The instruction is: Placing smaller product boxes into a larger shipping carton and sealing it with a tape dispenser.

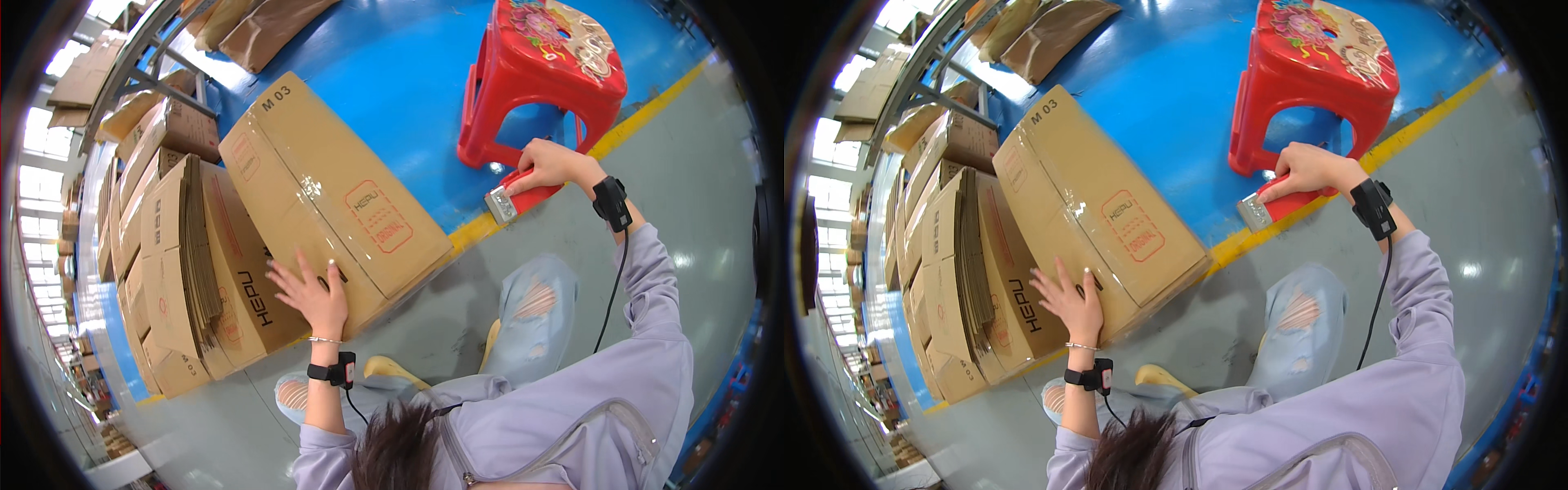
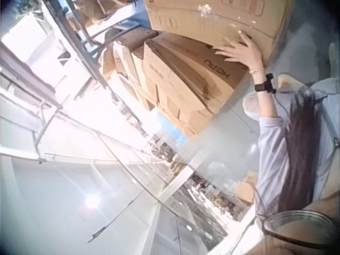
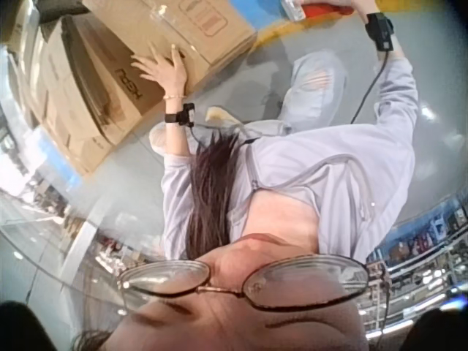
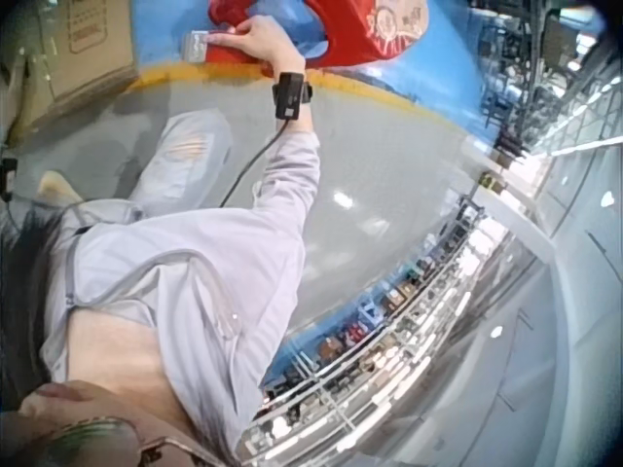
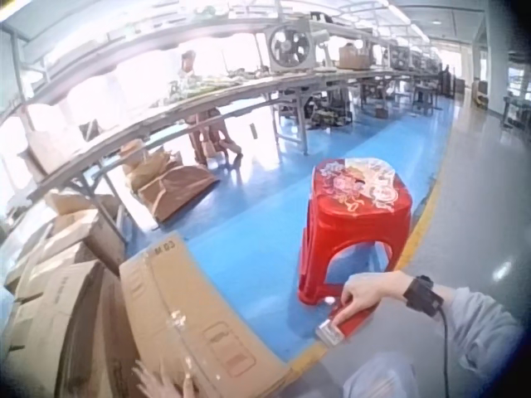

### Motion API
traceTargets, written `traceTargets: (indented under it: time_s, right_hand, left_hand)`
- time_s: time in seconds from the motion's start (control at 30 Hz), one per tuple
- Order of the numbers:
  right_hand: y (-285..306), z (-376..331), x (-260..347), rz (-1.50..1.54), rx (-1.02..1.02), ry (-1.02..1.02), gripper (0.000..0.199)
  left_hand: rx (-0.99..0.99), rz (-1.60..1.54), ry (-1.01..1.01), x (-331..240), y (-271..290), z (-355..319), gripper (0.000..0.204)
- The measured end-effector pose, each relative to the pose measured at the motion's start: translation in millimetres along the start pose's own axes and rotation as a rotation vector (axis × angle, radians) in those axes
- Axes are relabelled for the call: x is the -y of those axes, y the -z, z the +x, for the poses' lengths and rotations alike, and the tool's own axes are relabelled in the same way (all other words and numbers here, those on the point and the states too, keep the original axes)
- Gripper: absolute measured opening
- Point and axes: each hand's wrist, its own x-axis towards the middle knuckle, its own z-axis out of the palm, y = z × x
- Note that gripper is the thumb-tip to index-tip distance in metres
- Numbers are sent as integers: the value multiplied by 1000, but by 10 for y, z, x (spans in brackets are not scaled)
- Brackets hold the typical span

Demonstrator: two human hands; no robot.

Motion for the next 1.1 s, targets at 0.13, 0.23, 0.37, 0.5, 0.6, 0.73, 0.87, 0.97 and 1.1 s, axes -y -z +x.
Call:
traceTargets:
  time_s: [0.13,0.23,0.37,0.5,0.6,0.73,0.87,0.97,1.1]
  right_hand:
    - [41,77,-14,-16,47,41,67]
    - [8,178,-90,-39,36,123,66]
    - [-17,250,-191,-5,10,239,66]
    - [-44,290,-231,37,129,177,64]
    - [-123,333,-351,76,167,175,63]
    - [-168,364,-408,182,204,191,63]
    - [-216,438,-500,234,215,255,67]
    - [-212,470,-494,265,296,221,67]
    - [-193,463,-605,273,262,302,67]
  left_hand:
    - [-2,-73,-324,-515,169,-73,64]
    - [81,-104,-461,-846,77,-95,63]
    - [155,33,-522,-930,-54,-84,59]
    - [154,49,-528,-974,-47,-72,58]
    - [164,69,-510,-1014,-34,-70,58]
    - [191,68,-504,-1025,-17,-56,59]
    - [218,76,-498,-1049,-7,-51,61]
    - [229,110,-494,-1041,-2,-53,62]
    - [232,115,-496,-1061,-10,-39,61]
